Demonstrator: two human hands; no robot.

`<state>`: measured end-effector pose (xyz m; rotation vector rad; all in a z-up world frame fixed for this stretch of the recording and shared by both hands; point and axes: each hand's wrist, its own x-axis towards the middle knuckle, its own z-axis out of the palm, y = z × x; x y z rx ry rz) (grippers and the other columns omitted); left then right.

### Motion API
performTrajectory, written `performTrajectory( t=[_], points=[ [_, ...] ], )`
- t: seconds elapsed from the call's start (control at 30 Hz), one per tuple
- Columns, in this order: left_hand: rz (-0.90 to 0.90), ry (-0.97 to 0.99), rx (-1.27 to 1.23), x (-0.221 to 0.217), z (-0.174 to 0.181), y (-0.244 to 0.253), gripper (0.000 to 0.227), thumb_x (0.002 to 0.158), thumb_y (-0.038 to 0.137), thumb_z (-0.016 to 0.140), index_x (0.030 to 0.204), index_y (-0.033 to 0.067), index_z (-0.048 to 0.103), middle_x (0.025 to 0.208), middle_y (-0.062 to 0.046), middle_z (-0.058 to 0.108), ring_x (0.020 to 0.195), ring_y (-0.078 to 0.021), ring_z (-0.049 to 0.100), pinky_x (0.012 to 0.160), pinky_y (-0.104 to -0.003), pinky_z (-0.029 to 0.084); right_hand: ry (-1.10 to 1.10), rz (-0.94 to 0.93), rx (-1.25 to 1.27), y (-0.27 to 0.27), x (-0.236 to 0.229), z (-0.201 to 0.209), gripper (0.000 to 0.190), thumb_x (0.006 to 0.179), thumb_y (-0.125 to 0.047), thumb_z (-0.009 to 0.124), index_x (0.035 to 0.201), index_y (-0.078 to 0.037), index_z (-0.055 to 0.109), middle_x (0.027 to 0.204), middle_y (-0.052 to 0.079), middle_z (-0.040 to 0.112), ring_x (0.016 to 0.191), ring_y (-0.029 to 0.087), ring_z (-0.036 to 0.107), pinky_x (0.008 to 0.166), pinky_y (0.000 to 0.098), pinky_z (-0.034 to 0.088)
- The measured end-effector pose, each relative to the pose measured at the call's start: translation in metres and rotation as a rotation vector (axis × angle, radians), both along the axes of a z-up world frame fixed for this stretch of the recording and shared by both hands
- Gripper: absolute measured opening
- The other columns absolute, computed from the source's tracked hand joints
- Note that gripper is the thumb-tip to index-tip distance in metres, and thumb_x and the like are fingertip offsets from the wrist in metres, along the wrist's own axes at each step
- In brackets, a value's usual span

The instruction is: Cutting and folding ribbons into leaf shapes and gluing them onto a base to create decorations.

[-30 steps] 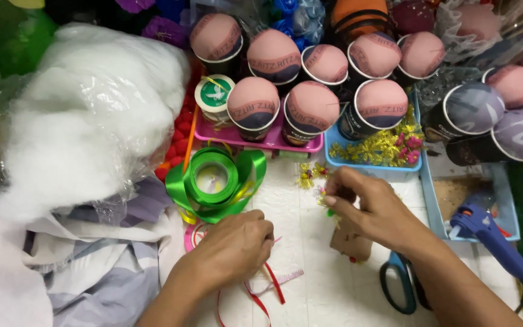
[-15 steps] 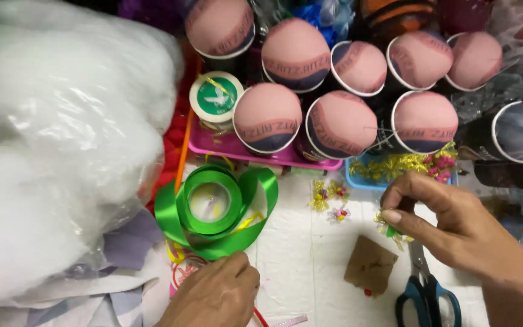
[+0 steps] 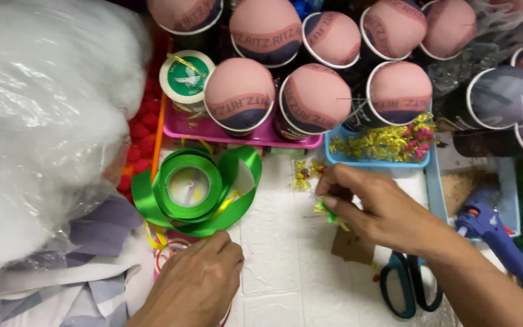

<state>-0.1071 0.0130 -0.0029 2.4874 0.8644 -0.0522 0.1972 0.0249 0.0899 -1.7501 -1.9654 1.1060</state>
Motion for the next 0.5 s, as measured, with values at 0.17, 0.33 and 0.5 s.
performTrajectory(
  t=[0.17, 0.33, 0.5],
  points=[
    [0.186, 0.072, -0.046, 0.006, 0.003, 0.001, 0.018, 0.096, 0.037, 0.06, 0.091, 0.0206, 0.065, 0.094, -0.003, 0.06, 0.076, -0.0393, 0.066, 0.061, -0.065, 0.051, -0.108, 0.108, 0.005, -0.004, -0.02, -0.009, 0.014, 0.095, -0.021, 0.061, 0.107, -0.014, 0.064, 0.09, 0.005, 0.076, 0.078, 0.025, 0.072, 0.068, 0.0383, 0.051],
    [0.229, 0.091, -0.037, 0.007, 0.01, 0.003, 0.019, 0.097, 0.039, 0.057, 0.093, 0.0224, 0.065, 0.095, -0.003, 0.059, 0.079, -0.0382, 0.068, 0.065, -0.064, 0.047, -0.307, 0.068, 0.304, -0.033, 0.005, 0.016, 0.028, 0.092, -0.017, 0.057, 0.119, -0.01, 0.061, 0.118, 0.008, 0.068, 0.101, 0.031, 0.067, 0.078, 0.0449, 0.052],
    [0.262, 0.024, 0.039, 0.011, 0.025, 0.004, 0.016, 0.096, 0.036, 0.058, 0.094, 0.0225, 0.067, 0.097, 0.002, 0.062, 0.082, -0.0307, 0.068, 0.065, -0.056, 0.052, -0.447, 0.02, 0.321, -0.097, 0.049, 0.003, 0.018, 0.097, -0.025, 0.057, 0.108, -0.012, 0.063, 0.098, 0.006, 0.068, 0.091, 0.029, 0.064, 0.075, 0.0419, 0.05]
  ],
)
